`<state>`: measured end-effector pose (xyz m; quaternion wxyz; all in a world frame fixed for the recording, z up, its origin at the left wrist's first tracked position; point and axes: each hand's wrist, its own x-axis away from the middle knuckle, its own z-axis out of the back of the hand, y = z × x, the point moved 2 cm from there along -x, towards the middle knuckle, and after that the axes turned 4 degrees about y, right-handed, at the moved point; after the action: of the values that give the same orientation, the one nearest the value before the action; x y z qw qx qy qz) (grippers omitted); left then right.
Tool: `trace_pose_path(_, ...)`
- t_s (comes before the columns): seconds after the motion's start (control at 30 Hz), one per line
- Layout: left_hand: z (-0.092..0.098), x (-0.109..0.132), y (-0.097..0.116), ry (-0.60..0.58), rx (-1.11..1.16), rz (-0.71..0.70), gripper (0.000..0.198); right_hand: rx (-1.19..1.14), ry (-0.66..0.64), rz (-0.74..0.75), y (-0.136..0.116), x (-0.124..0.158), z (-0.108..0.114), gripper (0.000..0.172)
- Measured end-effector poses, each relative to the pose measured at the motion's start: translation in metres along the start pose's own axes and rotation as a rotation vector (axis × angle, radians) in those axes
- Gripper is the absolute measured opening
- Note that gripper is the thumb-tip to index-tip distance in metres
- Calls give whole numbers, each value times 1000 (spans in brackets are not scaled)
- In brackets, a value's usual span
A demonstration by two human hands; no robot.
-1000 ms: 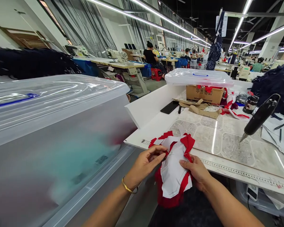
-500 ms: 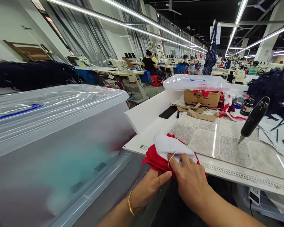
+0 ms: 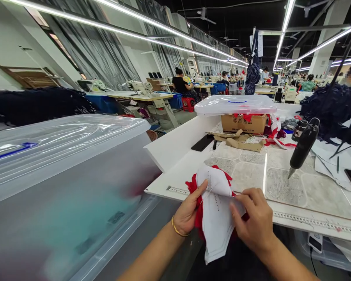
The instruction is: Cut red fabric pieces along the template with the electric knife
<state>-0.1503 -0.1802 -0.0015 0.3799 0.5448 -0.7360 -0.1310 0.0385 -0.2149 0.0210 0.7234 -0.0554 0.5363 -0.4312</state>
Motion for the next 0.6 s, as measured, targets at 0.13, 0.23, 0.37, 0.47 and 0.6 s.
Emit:
trace_pose_path(0.13,1,-1,-4,-53,-63,23,71,-228,-122,-440,32,-19,-1,42)
trace_pose_path(0.23,-5,3,-8,-126,-144,56,76,-529,-396,-755,36,-23,-10,60)
trace_pose_path(0.37,-11,7,-15,-217,-220,143,71,-907,-465,-1066,25,-23,-19,60)
trace_pose_path(0.47,-7,5,-18,-247,-242,177,71,-1015,-268,-1097,21,-26,-22,61)
trace_pose_path(0.6,2,5,-19,-306,-314,201,77,-770,-73,-860,24,-33,-17,42)
